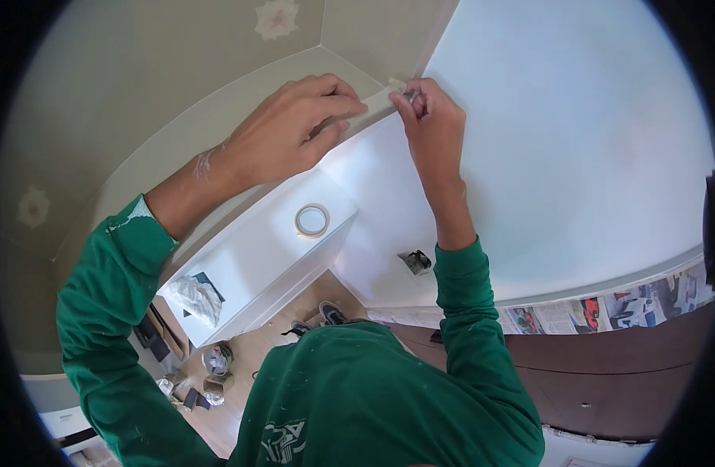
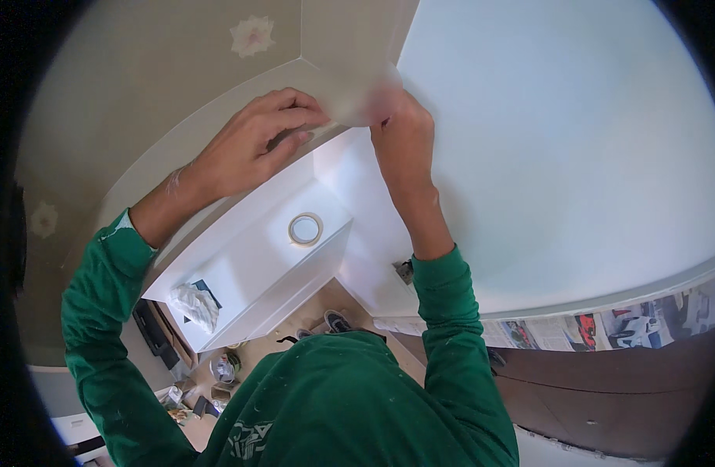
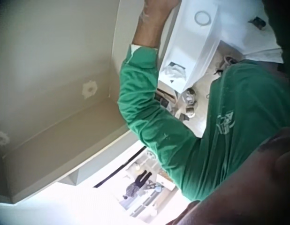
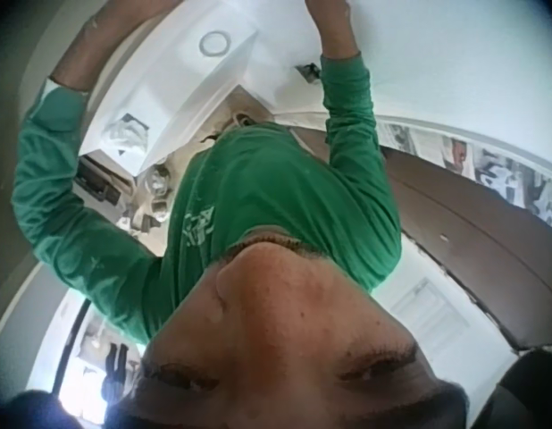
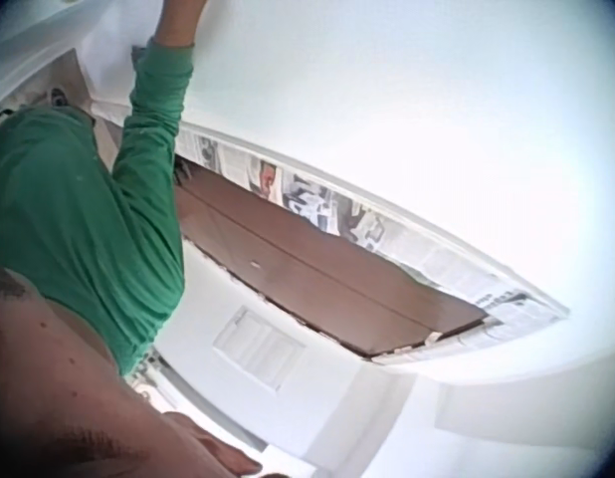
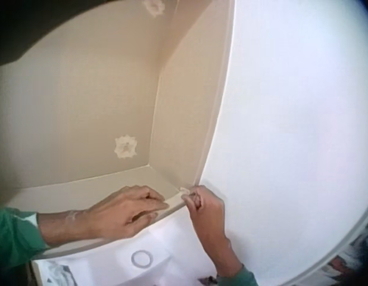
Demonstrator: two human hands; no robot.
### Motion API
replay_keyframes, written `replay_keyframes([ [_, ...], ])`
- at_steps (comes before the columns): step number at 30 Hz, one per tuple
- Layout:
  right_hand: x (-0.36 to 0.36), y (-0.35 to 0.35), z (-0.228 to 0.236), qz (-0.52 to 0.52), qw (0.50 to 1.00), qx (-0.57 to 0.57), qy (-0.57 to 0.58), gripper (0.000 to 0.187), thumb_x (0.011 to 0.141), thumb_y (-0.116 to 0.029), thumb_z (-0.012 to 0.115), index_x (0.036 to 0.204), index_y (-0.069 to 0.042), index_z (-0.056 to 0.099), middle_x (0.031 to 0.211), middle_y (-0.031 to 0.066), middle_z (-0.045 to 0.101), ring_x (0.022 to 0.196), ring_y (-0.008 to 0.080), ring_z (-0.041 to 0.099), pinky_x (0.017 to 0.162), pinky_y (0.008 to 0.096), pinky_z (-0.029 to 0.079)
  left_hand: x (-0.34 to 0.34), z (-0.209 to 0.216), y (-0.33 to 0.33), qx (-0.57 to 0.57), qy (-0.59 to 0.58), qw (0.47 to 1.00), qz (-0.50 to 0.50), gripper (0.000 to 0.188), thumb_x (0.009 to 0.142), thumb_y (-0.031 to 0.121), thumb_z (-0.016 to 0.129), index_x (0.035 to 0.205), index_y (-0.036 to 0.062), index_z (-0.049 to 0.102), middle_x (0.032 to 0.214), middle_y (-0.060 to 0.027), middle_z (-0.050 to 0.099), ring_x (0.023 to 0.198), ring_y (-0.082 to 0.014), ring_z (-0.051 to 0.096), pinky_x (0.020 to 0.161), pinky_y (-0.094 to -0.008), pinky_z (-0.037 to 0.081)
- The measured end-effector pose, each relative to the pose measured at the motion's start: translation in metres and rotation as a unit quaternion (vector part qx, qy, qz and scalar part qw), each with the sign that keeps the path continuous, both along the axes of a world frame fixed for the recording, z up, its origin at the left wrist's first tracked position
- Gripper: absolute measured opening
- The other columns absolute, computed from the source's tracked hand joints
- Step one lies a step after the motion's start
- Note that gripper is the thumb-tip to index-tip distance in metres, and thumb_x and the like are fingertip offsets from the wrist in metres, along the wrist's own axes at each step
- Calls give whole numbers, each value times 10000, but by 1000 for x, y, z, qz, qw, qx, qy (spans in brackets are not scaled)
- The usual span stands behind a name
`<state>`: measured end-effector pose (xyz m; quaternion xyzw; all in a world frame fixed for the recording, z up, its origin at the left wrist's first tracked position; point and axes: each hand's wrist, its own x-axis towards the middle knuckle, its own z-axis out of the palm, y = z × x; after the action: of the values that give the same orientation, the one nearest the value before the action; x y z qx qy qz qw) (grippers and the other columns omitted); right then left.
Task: The person applies masking tape to the edges of a shelf unit, tears the tape, and then applies paint to a small patch on the inside of the shelf using a brush.
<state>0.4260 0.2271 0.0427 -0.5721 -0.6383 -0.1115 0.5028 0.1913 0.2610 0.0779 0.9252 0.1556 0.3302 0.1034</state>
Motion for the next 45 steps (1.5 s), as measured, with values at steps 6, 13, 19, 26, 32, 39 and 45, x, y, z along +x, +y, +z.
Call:
replay_keyframes([
  [6, -3, -1, 2, -1, 1000, -13, 9, 172, 875, -61, 787, 959, 1, 650, 766, 136, 670, 618, 263, 627, 584, 376, 505, -1, -4, 2, 15, 10, 1000, 12, 297, 924, 78, 553, 1158, -6, 714, 1164, -149, 658, 1095, -344, 619, 996, -455, 470],
  [13, -4, -2, 3, -9, 999, -30, 5, 167, 882, -65, 783, 955, 2, 649, 774, 140, 675, 628, 264, 636, 589, 371, 508, -2, -5, 2, 14, 26, 999, 19, 287, 924, 80, 548, 1143, 5, 717, 1179, -135, 655, 1121, -331, 599, 1023, -448, 442],
  [19, -4, -3, 2, -15, 999, -33, 8, 162, 891, -75, 775, 988, -6, 665, 771, 143, 674, 630, 288, 635, 604, 386, 514, -1, -4, 3, 16, 26, 999, 18, 266, 933, 96, 560, 1128, 5, 717, 1172, -134, 654, 1113, -334, 601, 1012, -448, 445],
  [26, -4, -2, -1, -18, 1000, -14, -5, 181, 878, -84, 783, 1006, -17, 673, 803, 131, 662, 655, 277, 617, 616, 388, 510, 25, -8, 35, -13, 8, 999, 31, 251, 947, 174, 654, 1134, 11, 693, 1145, -147, 645, 1081, -339, 611, 938, -434, 484],
  [32, -4, -4, -3, -30, 1000, 1, -2, 202, 858, -84, 807, 1009, -36, 681, 814, 102, 641, 642, 242, 595, 605, 373, 503, 54, -5, 50, -113, -41, 989, 84, 318, 898, 230, 758, 1111, 38, 620, 1079, -136, 636, 1036, -300, 623, 904, -415, 494],
  [39, -3, 0, -5, -5, 998, 55, 6, 395, 826, -70, 841, 1157, -56, 626, 797, 92, 591, 626, 235, 569, 584, 368, 498, 59, -1, 53, -135, -46, 987, 75, 356, 838, 191, 830, 1086, 44, 622, 1027, -112, 634, 972, -276, 631, 877, -392, 504],
  [45, 3, -6, -16, 5, 993, 105, 60, 470, 833, -90, 864, 1189, -57, 559, 738, 45, 547, 555, 131, 515, 496, 293, 428, 66, -5, 64, -116, -52, 992, 27, 336, 823, 176, 836, 1071, 45, 652, 1017, -109, 632, 952, -265, 625, 871, -386, 508],
])
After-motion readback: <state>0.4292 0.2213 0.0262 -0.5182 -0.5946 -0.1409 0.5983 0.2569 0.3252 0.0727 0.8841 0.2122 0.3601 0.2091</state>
